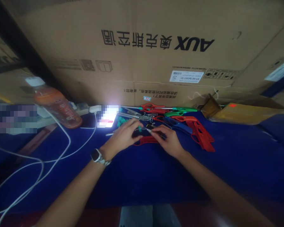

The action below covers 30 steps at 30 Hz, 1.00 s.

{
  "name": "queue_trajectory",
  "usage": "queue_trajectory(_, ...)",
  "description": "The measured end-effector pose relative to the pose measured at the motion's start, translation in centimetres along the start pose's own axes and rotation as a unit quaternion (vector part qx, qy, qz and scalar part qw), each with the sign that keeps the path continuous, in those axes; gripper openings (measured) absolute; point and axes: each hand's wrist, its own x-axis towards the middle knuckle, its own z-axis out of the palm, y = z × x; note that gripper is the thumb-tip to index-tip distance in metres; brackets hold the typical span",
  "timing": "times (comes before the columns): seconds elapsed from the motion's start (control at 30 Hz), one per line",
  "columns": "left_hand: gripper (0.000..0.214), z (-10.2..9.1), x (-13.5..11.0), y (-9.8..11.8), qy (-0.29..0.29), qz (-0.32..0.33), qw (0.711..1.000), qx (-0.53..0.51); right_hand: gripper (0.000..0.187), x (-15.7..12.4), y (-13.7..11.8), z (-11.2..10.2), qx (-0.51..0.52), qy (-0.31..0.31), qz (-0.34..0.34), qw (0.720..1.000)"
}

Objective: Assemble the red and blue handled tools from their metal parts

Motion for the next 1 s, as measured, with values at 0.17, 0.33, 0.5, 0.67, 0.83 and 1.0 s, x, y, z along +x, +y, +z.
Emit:
queue_trajectory(0.17, 0.054, 1.2, 0.7, -0.1, -0.022, -0.024, 0.999, 0.02, 0.011, 0.1, 0.0, 0.1, 0.012, 0.005, 0.004, 1.0)
queue_trajectory(0.33, 0.029, 1.0, 0.9, 0.0, -0.016, 0.001, 0.998, 0.055, 0.011, 0.1, 0.0, 0.1, 0.013, 0.005, 0.002, 1.0)
queue_trajectory(0.5, 0.032, 0.7, 1.2, -0.2, -0.03, 0.007, 0.995, 0.091, 0.011, 0.2, -0.2, 0.2, 0.018, 0.02, -0.009, 1.0)
queue_trajectory(0.67, 0.008, 0.7, 1.8, -0.4, -0.036, 0.002, 0.998, 0.051, 0.011, 0.3, -0.7, 0.2, 0.023, 0.02, -0.013, 0.999)
queue_trajectory(0.83, 0.001, 0.2, 1.5, -0.6, -0.007, 0.002, 0.994, -0.111, 0.012, 0.5, -0.5, 0.2, 0.043, 0.051, 0.001, 0.998)
queue_trajectory(1.0, 0.011, -0.6, 0.8, -0.9, -0.071, -0.045, 0.968, -0.238, 0.013, 0.4, -0.4, 0.7, 0.052, 0.048, 0.027, 0.997)
